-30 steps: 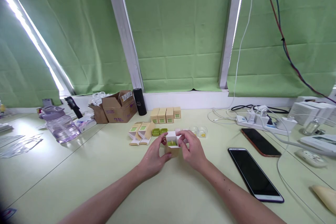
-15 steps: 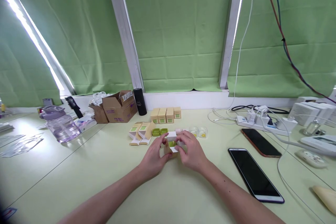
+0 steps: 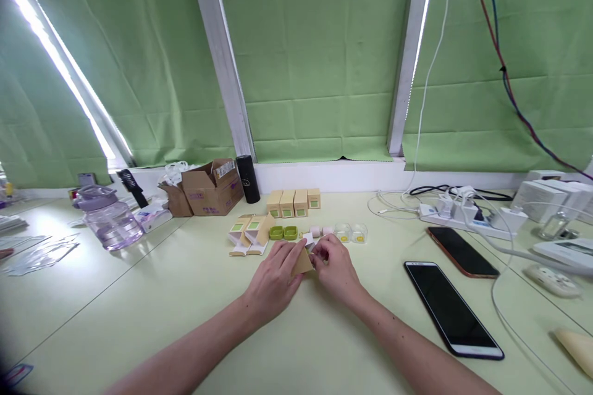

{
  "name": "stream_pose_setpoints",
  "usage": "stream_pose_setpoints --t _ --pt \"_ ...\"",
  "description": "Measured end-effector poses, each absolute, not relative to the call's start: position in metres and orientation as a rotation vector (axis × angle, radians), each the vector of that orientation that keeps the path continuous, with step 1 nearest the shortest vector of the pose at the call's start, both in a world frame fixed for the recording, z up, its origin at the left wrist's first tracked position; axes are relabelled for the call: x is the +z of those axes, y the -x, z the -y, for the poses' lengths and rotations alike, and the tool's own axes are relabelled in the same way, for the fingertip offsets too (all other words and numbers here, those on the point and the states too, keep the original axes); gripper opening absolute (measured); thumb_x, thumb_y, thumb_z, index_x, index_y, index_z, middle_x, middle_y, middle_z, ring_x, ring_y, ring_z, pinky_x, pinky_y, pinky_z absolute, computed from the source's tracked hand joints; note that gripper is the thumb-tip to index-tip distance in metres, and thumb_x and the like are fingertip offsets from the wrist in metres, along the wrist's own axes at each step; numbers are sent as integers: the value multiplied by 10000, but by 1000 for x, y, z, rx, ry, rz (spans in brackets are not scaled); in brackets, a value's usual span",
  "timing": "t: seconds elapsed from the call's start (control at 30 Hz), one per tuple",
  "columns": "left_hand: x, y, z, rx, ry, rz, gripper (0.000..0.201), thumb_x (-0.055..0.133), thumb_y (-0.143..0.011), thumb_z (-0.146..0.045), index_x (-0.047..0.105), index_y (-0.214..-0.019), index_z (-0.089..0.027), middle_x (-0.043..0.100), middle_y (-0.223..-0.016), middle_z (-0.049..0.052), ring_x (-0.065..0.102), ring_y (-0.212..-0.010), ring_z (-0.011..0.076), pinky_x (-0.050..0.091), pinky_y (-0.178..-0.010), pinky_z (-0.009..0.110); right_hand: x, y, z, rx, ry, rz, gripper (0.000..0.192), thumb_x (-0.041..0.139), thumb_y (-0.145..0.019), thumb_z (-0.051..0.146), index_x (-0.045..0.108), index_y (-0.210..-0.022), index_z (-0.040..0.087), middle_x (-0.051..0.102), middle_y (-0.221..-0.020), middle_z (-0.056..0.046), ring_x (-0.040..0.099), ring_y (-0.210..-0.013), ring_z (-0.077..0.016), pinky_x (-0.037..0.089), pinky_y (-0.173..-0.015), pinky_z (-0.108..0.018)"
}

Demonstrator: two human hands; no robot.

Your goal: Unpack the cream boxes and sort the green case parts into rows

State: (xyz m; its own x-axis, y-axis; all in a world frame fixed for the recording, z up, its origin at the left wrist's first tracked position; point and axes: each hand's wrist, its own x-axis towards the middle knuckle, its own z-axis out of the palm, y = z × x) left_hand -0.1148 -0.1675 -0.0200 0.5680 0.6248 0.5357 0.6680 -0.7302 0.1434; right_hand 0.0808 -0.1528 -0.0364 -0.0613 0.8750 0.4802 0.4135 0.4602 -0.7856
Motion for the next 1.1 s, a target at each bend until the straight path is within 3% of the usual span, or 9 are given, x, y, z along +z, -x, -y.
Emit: stream_pose_setpoints --t 0.2,0.47,0.83,1.1 --pt "-18 118 164 -918 2607 1111 788 575 -879 -98 266 -1593 -227 605 -1302 158 531 -1221 340 580 -928 495 -36 -82 150 811 1011 1428 238 654 -877 429 604 -776 220 649 -1003 -72 621 -830 -209 530 -726 -343" --pt "-17 120 161 -942 2585 1098 789 581 -890 -103 258 -1599 -223 600 -1302 154 518 -1205 324 563 -957 496 -28 -83 151 940 969 1285 455 727 -793 655 611 -791 215 711 -987 -85 643 -854 -228 544 -776 -371" --pt "-13 125 156 -1098 2541 1183 799 580 -919 -126 223 -1623 -253 595 -1289 142 507 -1210 327 505 -1014 525 -31 -93 140 941 998 1102 482 679 -787 714 532 -835 257 644 -770 -19 643 -741 -230 598 -658 -399" --pt "-10 132 149 -1371 2420 1344 774 612 -946 -193 239 -1618 -283 616 -1222 113 544 -1159 301 486 -1003 500 -35 -102 135 779 1066 1197 452 651 -836 680 555 -838 238 636 -767 -18 590 -716 -200 494 -637 -329"
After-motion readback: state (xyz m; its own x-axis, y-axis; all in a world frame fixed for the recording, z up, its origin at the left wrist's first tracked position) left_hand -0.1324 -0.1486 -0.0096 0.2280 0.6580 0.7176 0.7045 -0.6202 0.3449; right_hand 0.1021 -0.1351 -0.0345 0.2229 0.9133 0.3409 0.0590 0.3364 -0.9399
